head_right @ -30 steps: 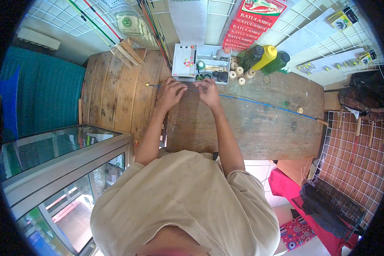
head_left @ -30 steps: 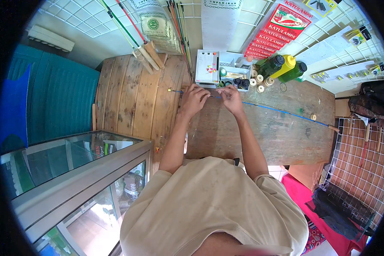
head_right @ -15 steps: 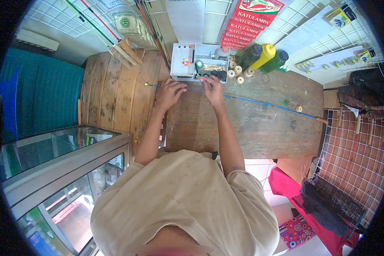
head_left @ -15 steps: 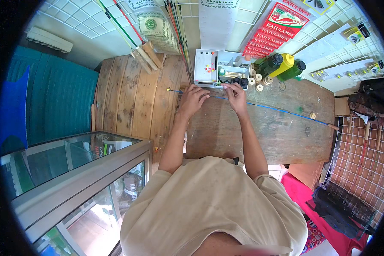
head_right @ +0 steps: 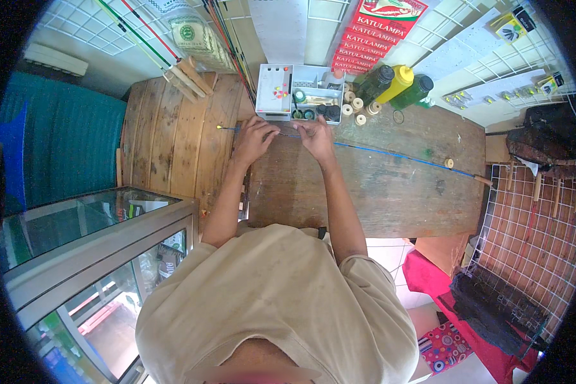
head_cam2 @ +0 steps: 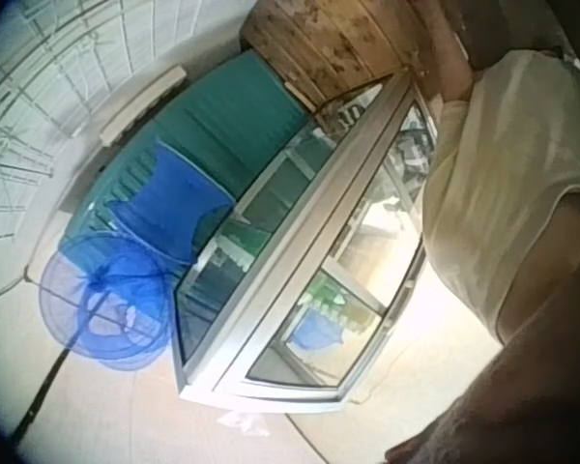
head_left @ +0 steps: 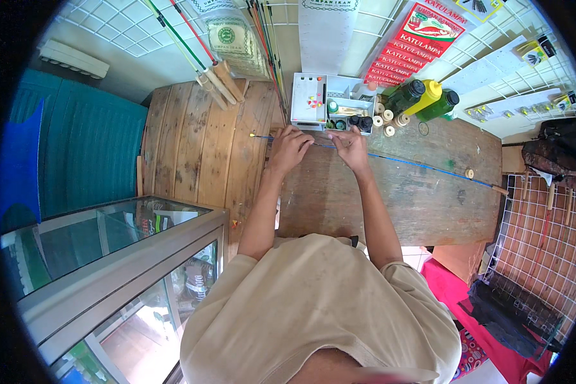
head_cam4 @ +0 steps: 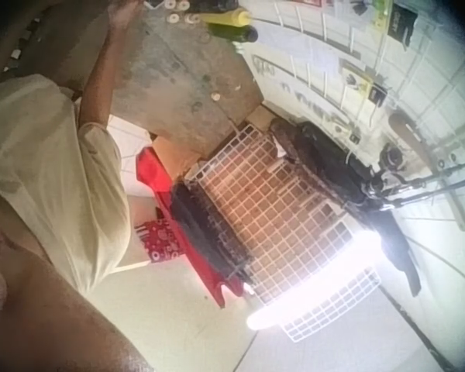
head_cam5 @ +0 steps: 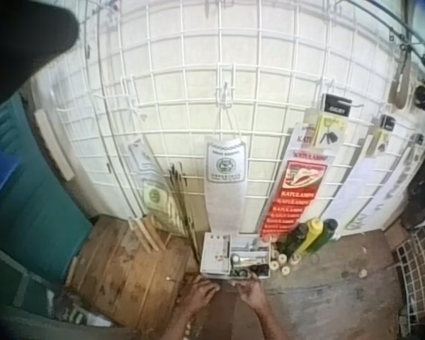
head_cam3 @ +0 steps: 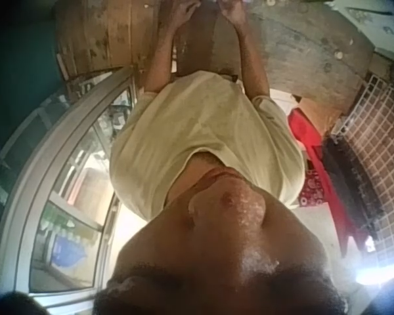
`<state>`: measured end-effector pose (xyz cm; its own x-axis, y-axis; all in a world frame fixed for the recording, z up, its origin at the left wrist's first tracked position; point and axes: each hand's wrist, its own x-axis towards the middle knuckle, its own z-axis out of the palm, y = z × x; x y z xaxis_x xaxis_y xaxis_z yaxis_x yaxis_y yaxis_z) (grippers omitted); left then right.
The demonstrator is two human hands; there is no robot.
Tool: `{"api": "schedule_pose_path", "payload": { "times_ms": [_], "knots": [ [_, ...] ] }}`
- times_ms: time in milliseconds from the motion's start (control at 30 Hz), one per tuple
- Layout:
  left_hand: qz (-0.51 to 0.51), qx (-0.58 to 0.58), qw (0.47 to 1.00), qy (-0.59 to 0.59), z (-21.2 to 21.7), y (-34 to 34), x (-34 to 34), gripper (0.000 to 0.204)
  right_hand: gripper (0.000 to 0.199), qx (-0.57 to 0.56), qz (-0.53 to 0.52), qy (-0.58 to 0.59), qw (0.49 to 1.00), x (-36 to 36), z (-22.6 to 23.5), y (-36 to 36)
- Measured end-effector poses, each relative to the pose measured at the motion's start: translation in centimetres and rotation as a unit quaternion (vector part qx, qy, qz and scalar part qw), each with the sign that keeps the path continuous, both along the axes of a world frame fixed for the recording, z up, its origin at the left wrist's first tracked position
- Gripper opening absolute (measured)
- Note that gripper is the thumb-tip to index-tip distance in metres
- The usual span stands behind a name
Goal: Assembling the sections of a fishing rod and inspecting the guides.
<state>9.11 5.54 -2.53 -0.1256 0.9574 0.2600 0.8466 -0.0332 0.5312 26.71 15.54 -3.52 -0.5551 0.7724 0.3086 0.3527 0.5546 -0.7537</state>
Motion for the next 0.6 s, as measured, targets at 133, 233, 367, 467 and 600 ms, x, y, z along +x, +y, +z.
{"api": "schedule_pose_path", "payload": {
  "times_ms": [133, 233, 367, 467, 600],
  "knots": [
    [0.001, 0.013, 1.0, 0.001, -0.49, -0.26, -0.35, 0.013, 0.013, -0.026, 0.005, 0.016, 1.0, -0.27, 0.42, 0.08],
    [0.005, 0.007, 1.0, -0.007, -0.36, -0.28, -0.34, 0.013, 0.014, -0.023, -0.011, 0.01, 1.0, -0.27, 0.34, 0.2],
    [-0.005, 0.005, 1.0, 0.003, -0.21, -0.18, -0.22, 0.014, 0.015, -0.028, -0.012, 0.011, 0.999, -0.29, 0.48, 0.19],
    [-0.007, 0.002, 1.0, 0.009, -0.25, -0.1, -0.14, 0.013, 0.015, -0.021, -0.016, 0.016, 1.0, -0.41, 0.52, 0.08],
    [-0.003, 0.008, 1.0, 0.004, -0.35, -0.16, -0.25, 0.011, 0.015, -0.013, -0.001, 0.003, 1.0, -0.53, 0.78, 0.05]
  ]
}}
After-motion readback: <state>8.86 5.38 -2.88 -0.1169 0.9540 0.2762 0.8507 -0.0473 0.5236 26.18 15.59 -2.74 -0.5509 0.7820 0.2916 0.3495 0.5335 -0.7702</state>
